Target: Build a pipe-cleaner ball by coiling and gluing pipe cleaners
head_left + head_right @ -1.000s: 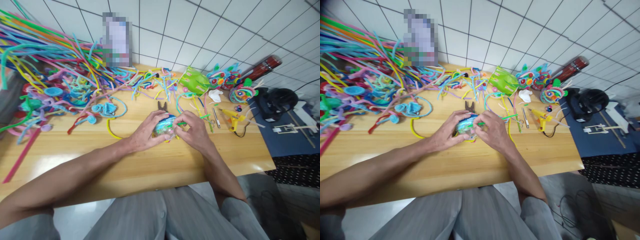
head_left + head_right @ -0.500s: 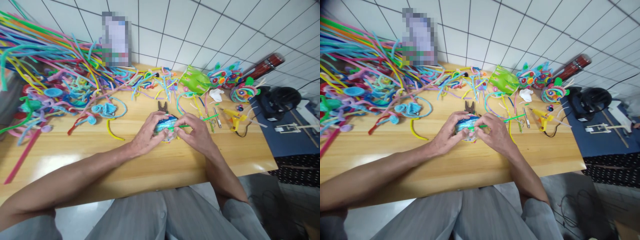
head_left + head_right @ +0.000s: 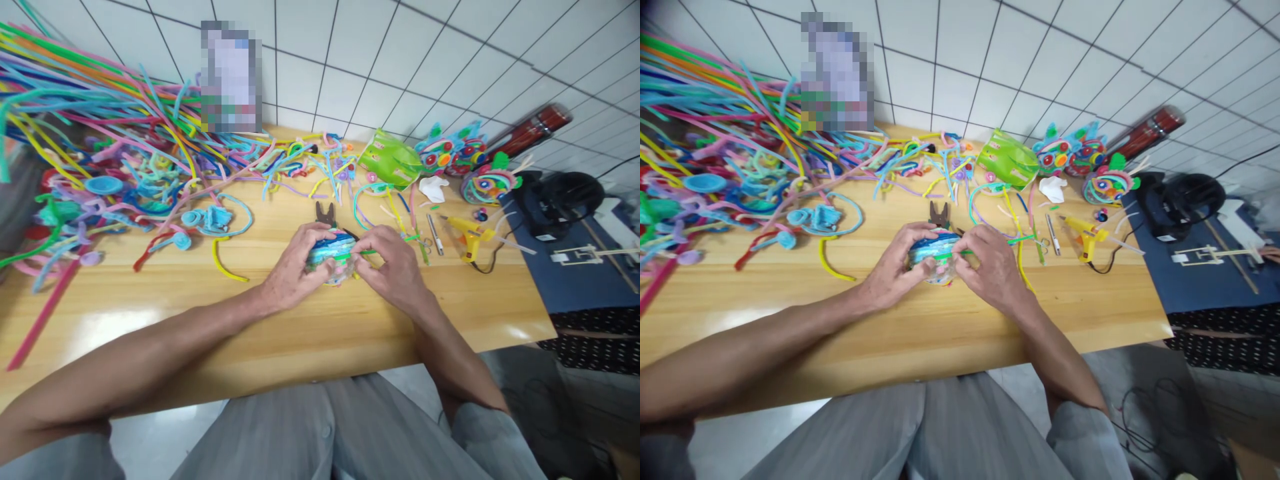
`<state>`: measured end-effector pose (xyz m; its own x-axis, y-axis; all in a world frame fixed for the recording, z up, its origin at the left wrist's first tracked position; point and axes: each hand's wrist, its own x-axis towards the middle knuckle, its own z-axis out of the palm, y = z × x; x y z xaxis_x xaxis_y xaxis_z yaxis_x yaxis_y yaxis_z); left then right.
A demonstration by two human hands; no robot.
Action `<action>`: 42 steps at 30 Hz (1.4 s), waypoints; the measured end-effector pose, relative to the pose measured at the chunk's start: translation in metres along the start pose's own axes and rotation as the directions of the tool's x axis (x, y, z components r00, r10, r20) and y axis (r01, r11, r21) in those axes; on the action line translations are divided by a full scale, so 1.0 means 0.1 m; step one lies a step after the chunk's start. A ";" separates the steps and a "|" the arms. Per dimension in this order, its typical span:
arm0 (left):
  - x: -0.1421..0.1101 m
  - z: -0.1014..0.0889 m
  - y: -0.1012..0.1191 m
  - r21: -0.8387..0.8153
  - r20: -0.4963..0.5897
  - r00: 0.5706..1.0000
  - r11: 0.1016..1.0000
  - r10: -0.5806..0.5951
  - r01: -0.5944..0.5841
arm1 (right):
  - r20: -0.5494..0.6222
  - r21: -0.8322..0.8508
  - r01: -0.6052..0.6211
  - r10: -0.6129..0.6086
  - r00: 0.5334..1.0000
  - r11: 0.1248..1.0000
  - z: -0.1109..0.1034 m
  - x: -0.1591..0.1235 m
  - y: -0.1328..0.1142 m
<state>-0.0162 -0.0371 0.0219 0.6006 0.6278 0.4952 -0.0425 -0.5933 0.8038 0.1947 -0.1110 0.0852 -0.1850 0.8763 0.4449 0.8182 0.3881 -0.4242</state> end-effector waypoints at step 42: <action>-0.01 -0.07 0.00 -0.083 0.041 0.999 0.997 -0.001 0.004 | -0.181 -0.352 0.151 -0.226 0.957 0.924 0.37 -0.35 -0.17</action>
<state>-0.0222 -0.0339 0.0238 0.6326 0.6074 0.4806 -0.1063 -0.5465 0.8307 0.1669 -0.1376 0.0479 -0.2631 0.6997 0.6643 0.9196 0.3900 -0.0466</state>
